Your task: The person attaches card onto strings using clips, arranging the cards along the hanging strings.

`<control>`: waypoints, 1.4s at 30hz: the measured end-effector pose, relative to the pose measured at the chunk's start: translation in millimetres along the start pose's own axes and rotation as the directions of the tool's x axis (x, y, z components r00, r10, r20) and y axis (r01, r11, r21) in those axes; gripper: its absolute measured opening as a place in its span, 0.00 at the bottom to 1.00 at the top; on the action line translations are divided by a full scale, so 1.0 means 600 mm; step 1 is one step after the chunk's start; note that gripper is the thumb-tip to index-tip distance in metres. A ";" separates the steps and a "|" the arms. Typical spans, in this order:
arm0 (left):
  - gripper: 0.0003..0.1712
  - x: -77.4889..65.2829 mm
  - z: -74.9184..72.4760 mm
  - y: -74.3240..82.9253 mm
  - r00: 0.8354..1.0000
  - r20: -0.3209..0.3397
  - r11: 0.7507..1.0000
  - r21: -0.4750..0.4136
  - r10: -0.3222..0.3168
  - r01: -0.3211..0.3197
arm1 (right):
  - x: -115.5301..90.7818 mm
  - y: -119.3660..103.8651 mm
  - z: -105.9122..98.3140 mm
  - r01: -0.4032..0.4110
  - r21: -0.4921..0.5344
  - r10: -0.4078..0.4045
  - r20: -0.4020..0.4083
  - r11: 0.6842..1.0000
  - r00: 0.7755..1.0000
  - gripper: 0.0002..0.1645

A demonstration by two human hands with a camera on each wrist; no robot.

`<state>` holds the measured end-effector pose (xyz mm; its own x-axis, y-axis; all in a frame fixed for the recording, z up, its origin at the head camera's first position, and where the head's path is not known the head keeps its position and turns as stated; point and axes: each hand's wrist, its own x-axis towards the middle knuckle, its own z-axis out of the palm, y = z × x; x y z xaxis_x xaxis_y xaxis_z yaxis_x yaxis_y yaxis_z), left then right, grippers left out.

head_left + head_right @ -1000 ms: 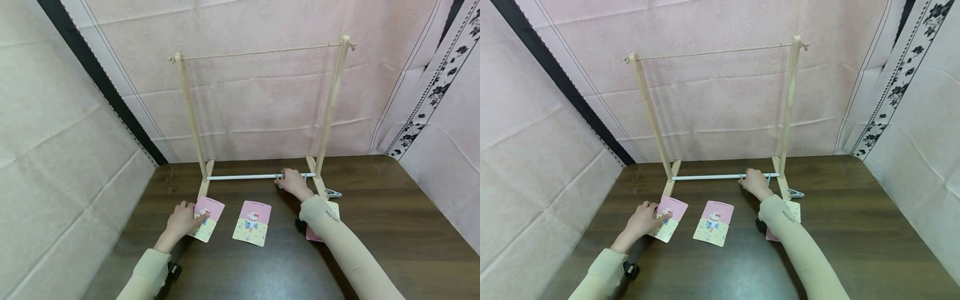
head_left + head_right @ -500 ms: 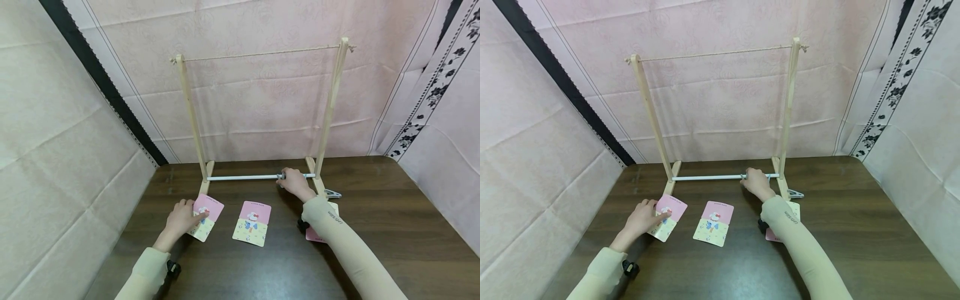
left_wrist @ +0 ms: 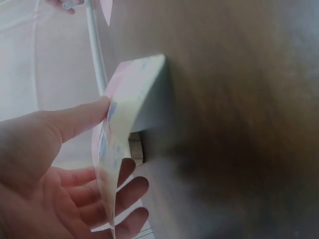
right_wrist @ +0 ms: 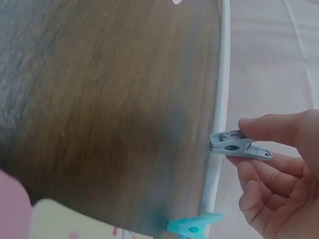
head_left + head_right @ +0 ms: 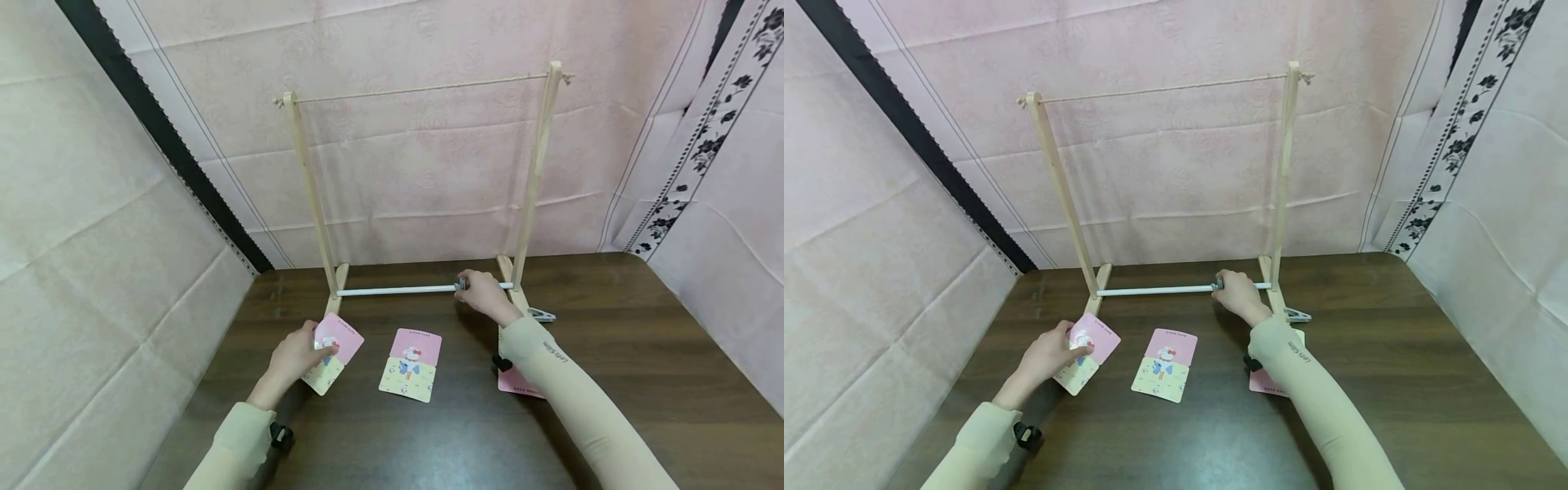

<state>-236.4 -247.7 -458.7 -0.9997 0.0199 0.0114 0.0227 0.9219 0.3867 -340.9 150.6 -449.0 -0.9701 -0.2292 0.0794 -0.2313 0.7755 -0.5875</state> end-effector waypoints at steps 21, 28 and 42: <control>0.26 0.015 -0.044 0.008 0.989 0.008 0.973 -0.176 0.151 -0.147 | -0.015 -0.025 -0.048 0.121 0.071 -0.120 -0.028 0.990 0.992 0.25; 0.25 0.023 -0.055 0.016 0.988 0.031 0.968 -0.209 0.149 -0.139 | -0.030 -0.034 -0.074 0.140 0.129 -0.142 0.002 0.982 0.990 0.25; 0.24 0.034 -0.095 0.033 0.985 0.011 0.964 -0.208 0.170 -0.164 | -0.051 -0.038 -0.113 0.166 0.054 -0.166 -0.012 0.985 0.986 0.24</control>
<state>-256.3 -251.3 -398.0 -0.9814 0.1801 0.0666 0.1860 0.8056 0.5625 -311.0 179.6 -383.3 -0.9192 -0.3475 0.1852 -0.3849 0.6936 -0.6089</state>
